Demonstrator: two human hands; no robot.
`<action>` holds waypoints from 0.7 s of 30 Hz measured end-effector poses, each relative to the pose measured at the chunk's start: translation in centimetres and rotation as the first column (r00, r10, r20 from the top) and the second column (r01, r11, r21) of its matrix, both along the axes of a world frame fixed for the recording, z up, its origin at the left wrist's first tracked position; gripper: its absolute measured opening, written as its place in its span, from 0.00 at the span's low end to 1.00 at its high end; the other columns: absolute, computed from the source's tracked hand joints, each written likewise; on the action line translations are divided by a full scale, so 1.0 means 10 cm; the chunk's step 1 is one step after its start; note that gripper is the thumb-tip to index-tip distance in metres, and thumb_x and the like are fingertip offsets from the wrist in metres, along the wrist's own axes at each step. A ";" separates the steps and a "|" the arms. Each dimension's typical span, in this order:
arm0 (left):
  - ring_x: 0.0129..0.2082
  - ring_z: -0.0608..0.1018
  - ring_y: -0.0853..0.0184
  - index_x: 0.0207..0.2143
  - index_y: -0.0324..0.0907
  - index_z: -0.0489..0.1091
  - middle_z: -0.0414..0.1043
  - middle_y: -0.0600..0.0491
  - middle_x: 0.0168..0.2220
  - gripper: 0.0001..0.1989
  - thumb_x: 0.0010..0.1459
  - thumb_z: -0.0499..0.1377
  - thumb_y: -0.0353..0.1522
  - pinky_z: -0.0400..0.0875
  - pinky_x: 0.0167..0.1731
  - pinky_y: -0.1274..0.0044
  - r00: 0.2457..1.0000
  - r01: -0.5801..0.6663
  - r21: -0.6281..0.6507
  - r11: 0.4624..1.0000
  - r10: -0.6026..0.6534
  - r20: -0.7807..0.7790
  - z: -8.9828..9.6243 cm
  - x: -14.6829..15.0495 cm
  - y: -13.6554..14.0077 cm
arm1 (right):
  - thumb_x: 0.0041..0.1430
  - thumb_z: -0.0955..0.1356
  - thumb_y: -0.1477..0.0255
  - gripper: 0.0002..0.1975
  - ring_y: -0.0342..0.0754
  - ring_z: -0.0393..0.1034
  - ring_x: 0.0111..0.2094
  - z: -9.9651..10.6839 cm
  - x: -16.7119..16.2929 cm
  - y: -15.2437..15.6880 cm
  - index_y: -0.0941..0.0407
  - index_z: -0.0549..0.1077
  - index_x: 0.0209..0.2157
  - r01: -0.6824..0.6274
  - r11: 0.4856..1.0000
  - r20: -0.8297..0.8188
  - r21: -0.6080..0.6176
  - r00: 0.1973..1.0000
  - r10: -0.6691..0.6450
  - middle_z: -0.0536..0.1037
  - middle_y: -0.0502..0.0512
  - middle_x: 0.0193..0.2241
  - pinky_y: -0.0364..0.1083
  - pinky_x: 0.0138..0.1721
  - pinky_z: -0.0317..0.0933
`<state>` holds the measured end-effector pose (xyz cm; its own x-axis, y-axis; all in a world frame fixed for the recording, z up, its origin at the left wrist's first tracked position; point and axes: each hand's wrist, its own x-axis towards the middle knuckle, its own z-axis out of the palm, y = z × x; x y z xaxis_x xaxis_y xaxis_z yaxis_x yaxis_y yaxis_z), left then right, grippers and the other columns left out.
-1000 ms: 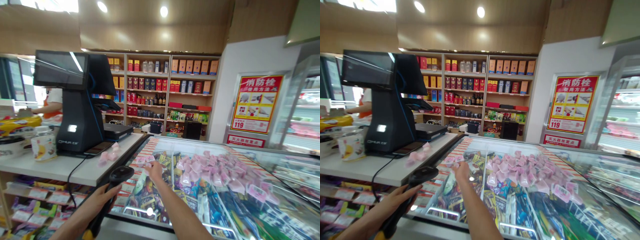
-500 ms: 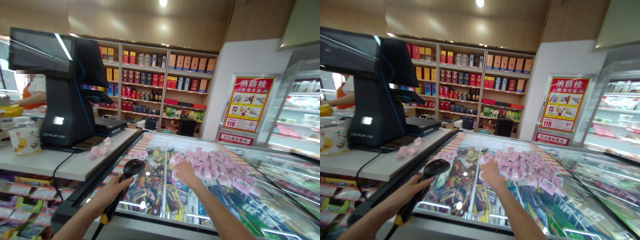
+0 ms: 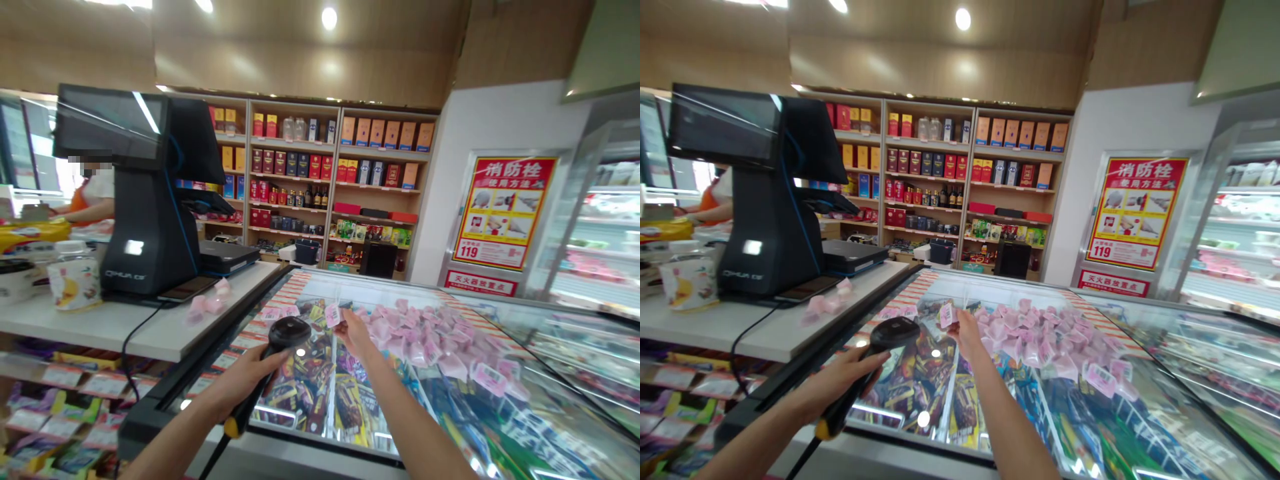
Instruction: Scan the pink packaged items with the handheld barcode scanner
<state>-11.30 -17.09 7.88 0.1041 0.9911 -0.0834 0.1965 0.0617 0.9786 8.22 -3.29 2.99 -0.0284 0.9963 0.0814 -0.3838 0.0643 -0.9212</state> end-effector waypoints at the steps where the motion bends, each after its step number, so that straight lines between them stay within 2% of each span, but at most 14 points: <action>1: 0.15 0.61 0.75 0.19 0.40 0.60 0.59 0.61 0.13 0.16 0.42 0.55 0.45 0.54 0.17 0.82 1.000 0.007 -0.010 1.000 -0.007 0.012 0.00 -0.01 -0.02 | 0.42 0.64 0.62 0.12 0.41 0.63 0.17 -0.02 -0.02 0.00 0.56 0.62 0.24 -0.008 1.000 -0.031 -0.012 1.000 0.007 0.67 0.46 0.14 0.41 0.21 0.55; 5: 0.15 0.62 0.76 0.20 0.40 0.60 0.60 0.61 0.14 0.15 0.43 0.55 0.44 0.54 0.18 0.82 0.999 0.038 -0.034 0.999 -0.037 0.037 0.03 -0.09 -0.07 | 0.41 0.64 0.63 0.12 0.40 0.62 0.17 -0.09 -0.08 0.01 0.56 0.63 0.26 -0.014 1.000 -0.053 -0.017 0.999 0.013 0.69 0.46 0.16 0.39 0.20 0.54; 9: 0.15 0.61 0.76 0.19 0.40 0.61 0.60 0.60 0.13 0.16 0.44 0.53 0.44 0.54 0.18 0.82 0.997 0.069 -0.005 0.998 -0.068 0.030 0.05 -0.16 -0.04 | 0.41 0.65 0.62 0.13 0.38 0.61 0.17 -0.17 -0.12 0.04 0.56 0.64 0.28 0.023 1.000 -0.001 -0.015 1.000 -0.023 0.69 0.46 0.17 0.38 0.20 0.54; 16: 0.15 0.61 0.75 0.19 0.39 0.61 0.59 0.60 0.13 0.16 0.44 0.53 0.44 0.52 0.17 0.82 0.997 0.076 -0.011 0.997 -0.075 0.020 0.06 -0.25 -0.03 | 0.41 0.62 0.58 0.17 0.37 0.58 0.17 -0.27 -0.19 0.15 0.57 0.64 0.28 0.120 0.992 0.248 0.029 0.961 -0.123 0.66 0.46 0.17 0.39 0.20 0.54; 21: 0.16 0.61 0.76 0.19 0.39 0.61 0.60 0.60 0.14 0.15 0.45 0.53 0.43 0.54 0.18 0.82 0.995 0.101 0.022 0.995 -0.101 0.020 0.09 -0.23 -0.02 | 0.46 0.58 0.60 0.16 0.38 0.58 0.17 -0.26 -0.24 0.18 0.58 0.64 0.30 0.159 0.986 0.369 0.040 0.915 -0.162 0.65 0.46 0.16 0.39 0.19 0.53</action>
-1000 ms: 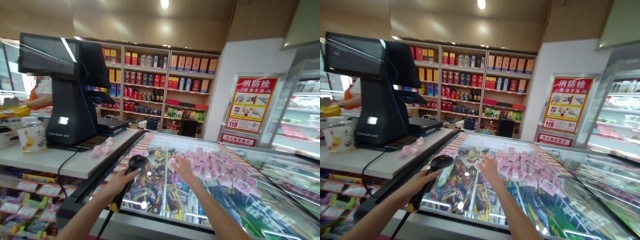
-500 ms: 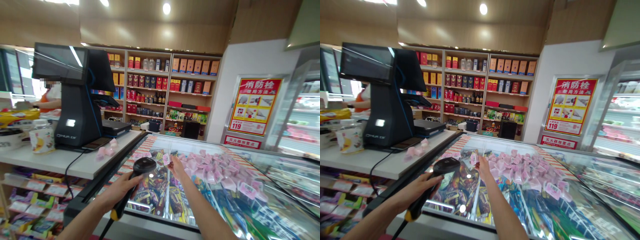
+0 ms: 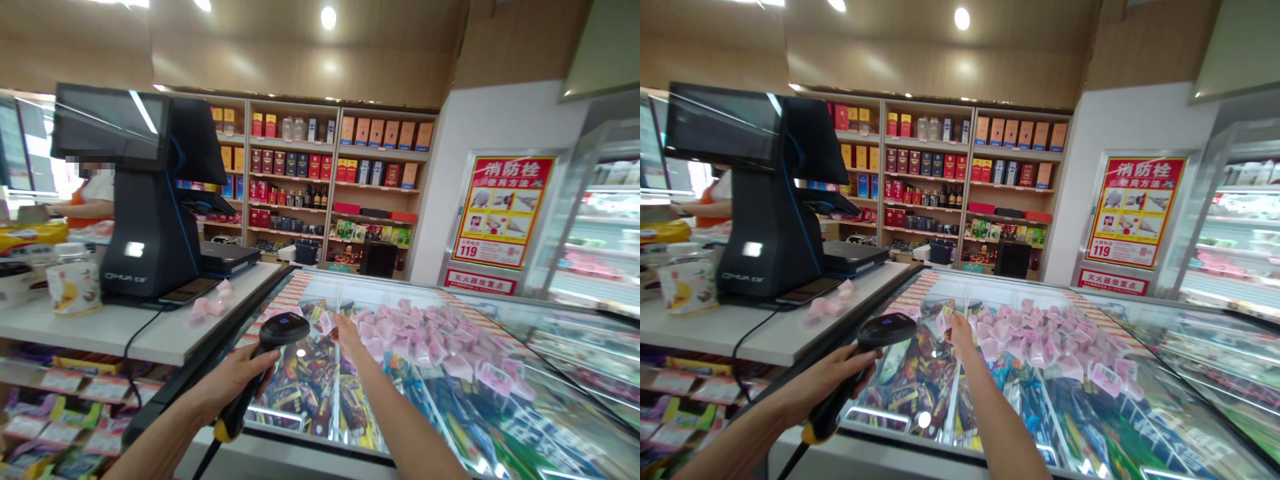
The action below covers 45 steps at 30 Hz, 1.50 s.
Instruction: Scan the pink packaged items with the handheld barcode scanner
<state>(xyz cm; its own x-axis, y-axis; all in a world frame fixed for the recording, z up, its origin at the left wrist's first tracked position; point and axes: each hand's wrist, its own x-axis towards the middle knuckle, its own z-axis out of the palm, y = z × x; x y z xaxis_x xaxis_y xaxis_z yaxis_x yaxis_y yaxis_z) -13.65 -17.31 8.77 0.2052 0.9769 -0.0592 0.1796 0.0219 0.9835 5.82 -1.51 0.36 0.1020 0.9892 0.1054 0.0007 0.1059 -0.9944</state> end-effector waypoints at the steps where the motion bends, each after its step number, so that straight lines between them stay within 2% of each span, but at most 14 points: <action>1: 0.16 0.61 0.76 0.19 0.39 0.61 0.60 0.60 0.14 0.16 0.45 0.53 0.43 0.54 0.18 0.82 1.000 0.008 0.003 1.000 -0.008 -0.003 0.00 0.00 0.01 | 0.47 0.57 0.61 0.16 0.39 0.59 0.17 0.00 -0.01 0.01 0.58 0.65 0.30 0.016 1.000 0.039 0.002 0.999 -0.016 0.66 0.47 0.17 0.39 0.19 0.53; 8: 0.15 0.63 0.75 0.22 0.40 0.63 0.61 0.60 0.13 0.17 0.41 0.55 0.45 0.56 0.17 0.82 0.987 -0.161 -0.052 0.986 0.161 -0.007 0.03 -0.17 0.13 | 0.47 0.60 0.67 0.12 0.47 0.66 0.32 0.01 -0.09 0.12 0.59 0.69 0.31 0.157 0.980 0.402 0.120 0.895 -0.193 0.73 0.55 0.26 0.43 0.31 0.56; 13: 0.14 0.62 0.75 0.18 0.40 0.61 0.59 0.60 0.12 0.19 0.38 0.56 0.48 0.55 0.16 0.82 0.964 -0.266 -0.065 0.962 0.264 -0.036 -0.07 -0.34 0.14 | 0.45 0.63 0.69 0.13 0.50 0.65 0.38 0.03 -0.38 0.17 0.59 0.70 0.34 0.130 0.976 0.581 0.176 0.787 -0.210 0.73 0.59 0.33 0.45 0.38 0.55; 20: 0.14 0.60 0.75 0.16 0.40 0.59 0.57 0.60 0.13 0.19 0.42 0.53 0.48 0.53 0.16 0.82 0.960 -0.237 -0.020 0.971 0.230 -0.160 -0.16 -0.34 0.14 | 0.49 0.59 0.70 0.16 0.48 0.66 0.38 0.06 -0.75 0.16 0.58 0.68 0.40 0.064 0.978 0.690 0.196 0.700 -0.184 0.74 0.57 0.35 0.43 0.38 0.56; 24: 0.15 0.61 0.75 0.18 0.40 0.59 0.58 0.60 0.14 0.18 0.43 0.52 0.47 0.54 0.17 0.81 0.970 -0.198 -0.008 0.980 0.195 -0.146 -0.19 -0.24 0.19 | 0.48 0.61 0.72 0.18 0.47 0.63 0.42 0.21 -0.42 0.12 0.57 0.65 0.43 0.019 0.966 0.754 0.258 0.622 -0.214 0.71 0.56 0.39 0.43 0.41 0.53; 28: 0.14 0.61 0.74 0.18 0.41 0.59 0.58 0.60 0.12 0.18 0.43 0.53 0.47 0.53 0.17 0.81 0.981 -0.162 -0.011 0.987 0.160 -0.110 -0.19 -0.10 0.20 | 0.47 0.62 0.73 0.15 0.53 0.59 0.45 0.32 0.19 0.06 0.57 0.67 0.40 0.044 0.953 0.925 0.298 0.232 -0.300 0.70 0.61 0.39 0.51 0.43 0.49; 32: 0.14 0.61 0.75 0.17 0.40 0.59 0.59 0.60 0.12 0.19 0.42 0.52 0.47 0.53 0.18 0.81 0.982 -0.155 -0.014 0.988 0.152 -0.114 -0.15 -0.03 0.16 | 0.47 0.61 0.77 0.10 0.56 0.58 0.45 0.31 0.54 0.01 0.57 0.71 0.32 -0.008 0.964 0.950 0.264 0.176 -0.259 0.73 0.62 0.34 0.58 0.45 0.42; 33: 0.14 0.61 0.75 0.17 0.40 0.59 0.59 0.60 0.12 0.19 0.42 0.52 0.47 0.53 0.18 0.81 0.984 -0.137 -0.021 0.990 0.134 -0.122 -0.15 -0.03 0.15 | 0.47 0.61 0.77 0.11 0.55 0.58 0.45 0.30 0.56 0.01 0.56 0.71 0.32 -0.032 0.961 0.946 0.275 0.190 -0.264 0.73 0.60 0.34 0.57 0.46 0.41; 34: 0.15 0.61 0.75 0.17 0.40 0.59 0.60 0.60 0.12 0.19 0.42 0.52 0.47 0.53 0.18 0.81 0.985 -0.121 -0.031 0.992 0.117 -0.128 -0.14 -0.03 0.13 | 0.47 0.61 0.77 0.11 0.54 0.58 0.45 0.30 0.56 0.01 0.56 0.71 0.33 -0.045 0.956 0.925 0.289 0.272 -0.266 0.73 0.59 0.35 0.57 0.47 0.41; 37: 0.15 0.61 0.75 0.17 0.40 0.59 0.60 0.60 0.13 0.19 0.42 0.52 0.47 0.53 0.18 0.81 0.985 -0.113 -0.048 0.992 0.106 -0.136 -0.13 -0.01 0.08 | 0.47 0.61 0.74 0.13 0.50 0.61 0.43 0.30 0.48 0.03 0.56 0.69 0.37 -0.013 0.947 0.693 0.321 0.685 -0.225 0.72 0.57 0.38 0.51 0.47 0.47; 39: 0.15 0.62 0.74 0.18 0.40 0.59 0.60 0.60 0.13 0.19 0.42 0.53 0.47 0.53 0.18 0.81 0.987 -0.107 -0.042 0.993 0.101 -0.127 -0.12 0.02 0.05 | 0.48 0.59 0.72 0.16 0.47 0.65 0.37 0.29 0.39 0.04 0.57 0.67 0.40 0.025 0.968 0.409 0.249 0.904 -0.128 0.73 0.57 0.35 0.48 0.41 0.56; 41: 0.15 0.61 0.75 0.18 0.40 0.59 0.59 0.60 0.13 0.18 0.42 0.53 0.47 0.53 0.18 0.81 0.992 -0.078 -0.029 0.997 0.074 -0.101 -0.09 0.08 0.03 | 0.50 0.57 0.71 0.17 0.46 0.67 0.30 0.28 0.31 0.02 0.58 0.66 0.40 0.001 0.992 0.158 0.126 0.987 -0.022 0.74 0.55 0.29 0.46 0.33 0.61; 43: 0.15 0.61 0.75 0.18 0.40 0.59 0.59 0.61 0.13 0.18 0.42 0.53 0.46 0.53 0.18 0.81 0.996 -0.040 -0.028 0.999 0.038 -0.078 -0.06 0.14 0.01 | 0.48 0.57 0.72 0.15 0.45 0.68 0.25 0.25 0.24 -0.02 0.59 0.66 0.38 -0.050 0.998 -0.074 0.036 0.996 0.052 0.73 0.54 0.25 0.45 0.28 0.62; 45: 0.15 0.61 0.75 0.19 0.40 0.59 0.59 0.61 0.13 0.17 0.42 0.53 0.46 0.53 0.18 0.81 0.997 -0.036 -0.024 0.999 0.034 -0.071 -0.03 0.19 0.01 | 0.47 0.58 0.73 0.13 0.44 0.68 0.23 0.24 0.20 -0.06 0.59 0.67 0.35 -0.069 0.997 -0.131 0.026 0.989 0.072 0.73 0.53 0.23 0.44 0.26 0.62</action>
